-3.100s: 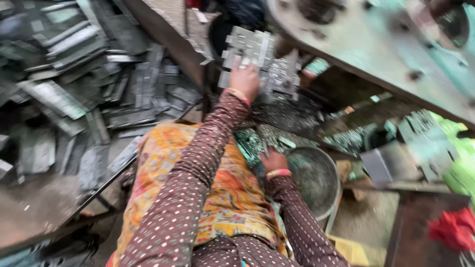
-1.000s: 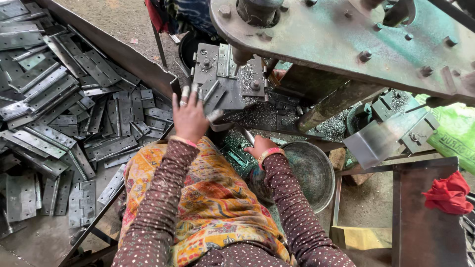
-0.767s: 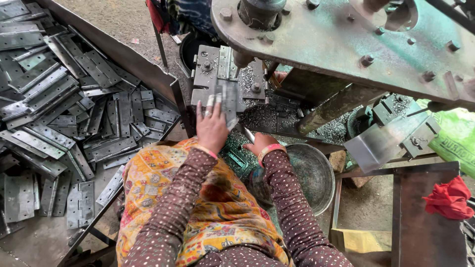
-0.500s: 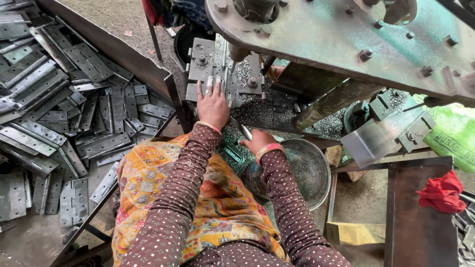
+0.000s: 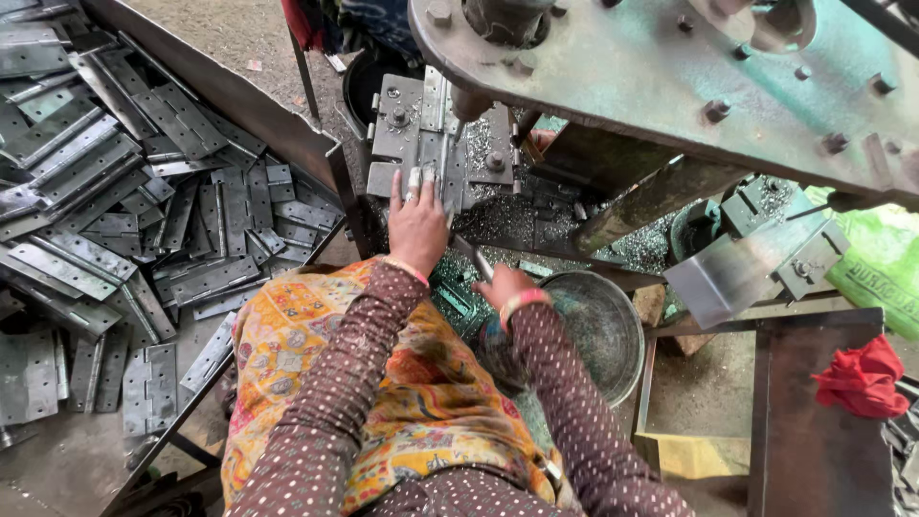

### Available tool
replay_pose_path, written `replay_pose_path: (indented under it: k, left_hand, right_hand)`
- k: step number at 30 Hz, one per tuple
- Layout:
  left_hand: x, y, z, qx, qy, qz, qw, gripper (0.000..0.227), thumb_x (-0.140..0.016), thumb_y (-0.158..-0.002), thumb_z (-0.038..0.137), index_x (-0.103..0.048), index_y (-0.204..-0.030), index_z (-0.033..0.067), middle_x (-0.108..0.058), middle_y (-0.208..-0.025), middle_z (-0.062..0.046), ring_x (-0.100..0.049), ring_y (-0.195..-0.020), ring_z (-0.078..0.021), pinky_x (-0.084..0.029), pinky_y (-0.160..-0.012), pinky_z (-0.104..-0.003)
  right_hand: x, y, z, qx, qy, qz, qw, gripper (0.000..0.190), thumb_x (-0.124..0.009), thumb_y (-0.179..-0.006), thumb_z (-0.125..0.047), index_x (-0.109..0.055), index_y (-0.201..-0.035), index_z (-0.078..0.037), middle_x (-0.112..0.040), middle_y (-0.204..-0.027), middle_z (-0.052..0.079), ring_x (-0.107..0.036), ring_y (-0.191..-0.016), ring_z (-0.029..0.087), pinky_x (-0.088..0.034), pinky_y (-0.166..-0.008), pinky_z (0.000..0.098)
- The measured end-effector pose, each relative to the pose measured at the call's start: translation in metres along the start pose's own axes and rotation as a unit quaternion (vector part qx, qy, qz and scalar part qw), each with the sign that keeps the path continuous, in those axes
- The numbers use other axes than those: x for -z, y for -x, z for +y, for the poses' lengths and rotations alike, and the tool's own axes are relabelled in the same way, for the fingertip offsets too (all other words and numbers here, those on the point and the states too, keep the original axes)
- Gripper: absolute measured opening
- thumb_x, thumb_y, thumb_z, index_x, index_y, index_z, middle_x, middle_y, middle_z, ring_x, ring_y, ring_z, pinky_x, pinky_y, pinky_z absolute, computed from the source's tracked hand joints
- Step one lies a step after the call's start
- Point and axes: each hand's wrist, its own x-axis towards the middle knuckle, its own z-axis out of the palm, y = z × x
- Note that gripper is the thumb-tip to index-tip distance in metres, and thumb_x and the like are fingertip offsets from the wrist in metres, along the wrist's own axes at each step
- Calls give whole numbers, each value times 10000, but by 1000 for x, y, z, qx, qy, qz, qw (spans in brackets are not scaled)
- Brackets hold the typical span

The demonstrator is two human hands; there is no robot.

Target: The person sits on the floor and operates a metal press machine. They repeatedly pick up metal pieces from a pile, place them into the press, and remove the processed pieces.

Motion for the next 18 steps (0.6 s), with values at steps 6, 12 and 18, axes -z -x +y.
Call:
replay_pose_path:
  k: [6, 12, 18]
  left_hand:
    - [-17, -34, 0, 12, -17, -42, 999, 363, -480, -1031, 274, -724, -1152, 35, -569, -1449, -186, -482, -1414, -333, -64, -1241, -576]
    - [-28, -32, -6, -3, -28, -73, 997, 314, -540, -969, 232, -728, -1125, 35, -527, -1490, -191, -482, -1397, -331, -41, -1220, -579]
    - [-28, -24, 4, 3, -47, -24, 999, 308, -535, -1012, 208, -761, -1093, 14, -562, -1455, -226, -609, -1287, -345, -65, -1267, -555]
  right_hand:
    - [8, 12, -3, -19, -11, -12, 1000, 518, -701, -893, -530, -658, -1059, -42, -748, -924, 191, -737, -801, 332, -578, -760, 465]
    - [-34, 22, 15, 12, -22, 48, 999, 498, -730, -916, -496, -669, -998, -9, -726, -898, 218, -711, -831, 373, -564, -769, 485]
    - [30, 16, -18, 1, 10, 5, 1000, 481, -755, -863, -455, -688, -1100, -42, -735, -992, 219, -723, -904, 373, -562, -819, 481]
